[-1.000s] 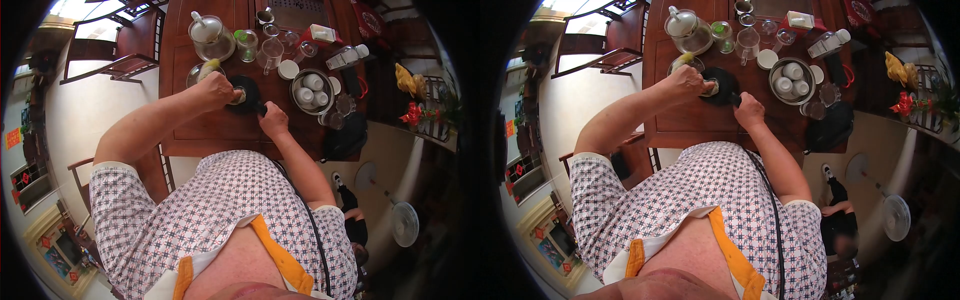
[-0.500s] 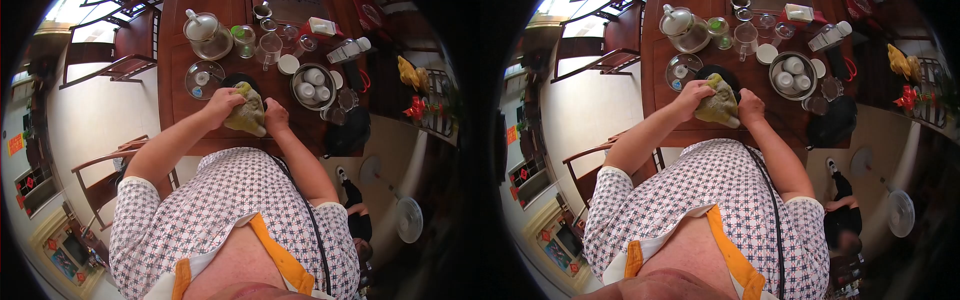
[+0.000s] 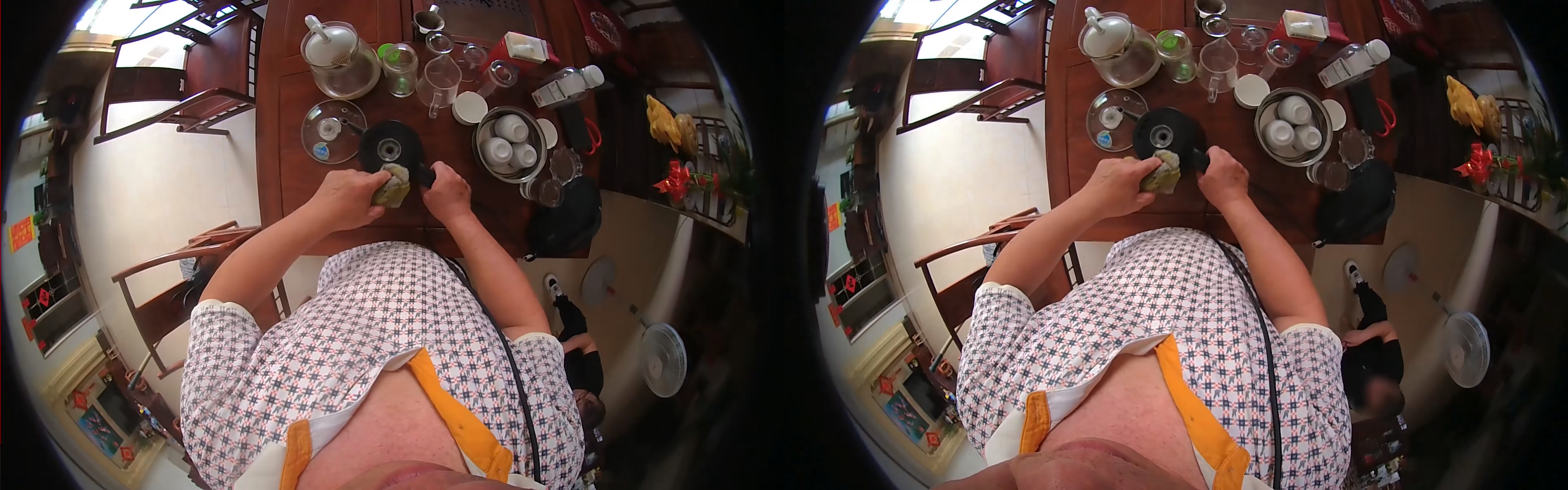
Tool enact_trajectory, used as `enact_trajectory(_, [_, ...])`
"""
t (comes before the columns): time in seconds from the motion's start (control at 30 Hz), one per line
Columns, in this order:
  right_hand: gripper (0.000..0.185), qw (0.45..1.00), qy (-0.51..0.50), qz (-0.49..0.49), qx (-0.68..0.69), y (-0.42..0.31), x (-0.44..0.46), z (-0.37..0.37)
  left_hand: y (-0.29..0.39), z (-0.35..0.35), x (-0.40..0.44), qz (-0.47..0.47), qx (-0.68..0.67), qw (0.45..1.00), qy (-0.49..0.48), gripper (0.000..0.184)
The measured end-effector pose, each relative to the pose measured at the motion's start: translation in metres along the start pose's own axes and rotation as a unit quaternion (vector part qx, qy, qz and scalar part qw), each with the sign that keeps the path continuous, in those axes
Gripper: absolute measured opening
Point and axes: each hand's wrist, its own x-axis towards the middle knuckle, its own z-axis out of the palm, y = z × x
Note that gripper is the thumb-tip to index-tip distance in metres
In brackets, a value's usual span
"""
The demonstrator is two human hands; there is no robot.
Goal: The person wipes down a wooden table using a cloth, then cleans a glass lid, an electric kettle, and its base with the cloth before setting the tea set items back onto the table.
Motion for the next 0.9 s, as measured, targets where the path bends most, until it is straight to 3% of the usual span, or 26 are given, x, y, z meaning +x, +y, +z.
enact_trajectory(0.1, [0.026,1.0,-0.001,0.0,0.004,0.0,0.0,-0.001,-0.004,-0.004,-0.011,-0.01,0.02,0.999,-0.05,0.058])
enact_trajectory(0.3, [0.027,1.0,0.006,0.0,0.0,0.0,0.001,0.001,-0.001,-0.021,-0.008,-0.053,0.005,0.999,0.001,0.065])
enact_trajectory(0.4, [0.028,1.0,-0.014,0.016,-0.008,-0.003,0.002,-0.002,0.005,-0.032,0.016,-0.075,0.044,0.994,-0.072,0.067])
enact_trajectory(0.6, [0.031,0.999,-0.039,0.026,-0.003,-0.007,0.002,-0.009,0.011,-0.043,0.028,-0.04,0.079,0.988,-0.123,0.053])
enact_trajectory(0.7, [0.044,0.997,-0.072,0.005,0.005,-0.016,-0.007,-0.028,0.009,-0.052,0.003,-0.026,0.049,0.992,-0.111,0.047])
enact_trajectory(0.8, [0.061,0.989,0.039,-0.136,0.048,-0.013,-0.013,-0.032,-0.002,-0.049,-0.016,-0.073,0.032,0.987,-0.138,0.052])
enact_trajectory(0.9, [0.068,0.97,0.099,-0.19,0.11,-0.028,-0.005,-0.033,-0.017,-0.031,-0.026,-0.087,0.004,0.99,-0.112,0.064])
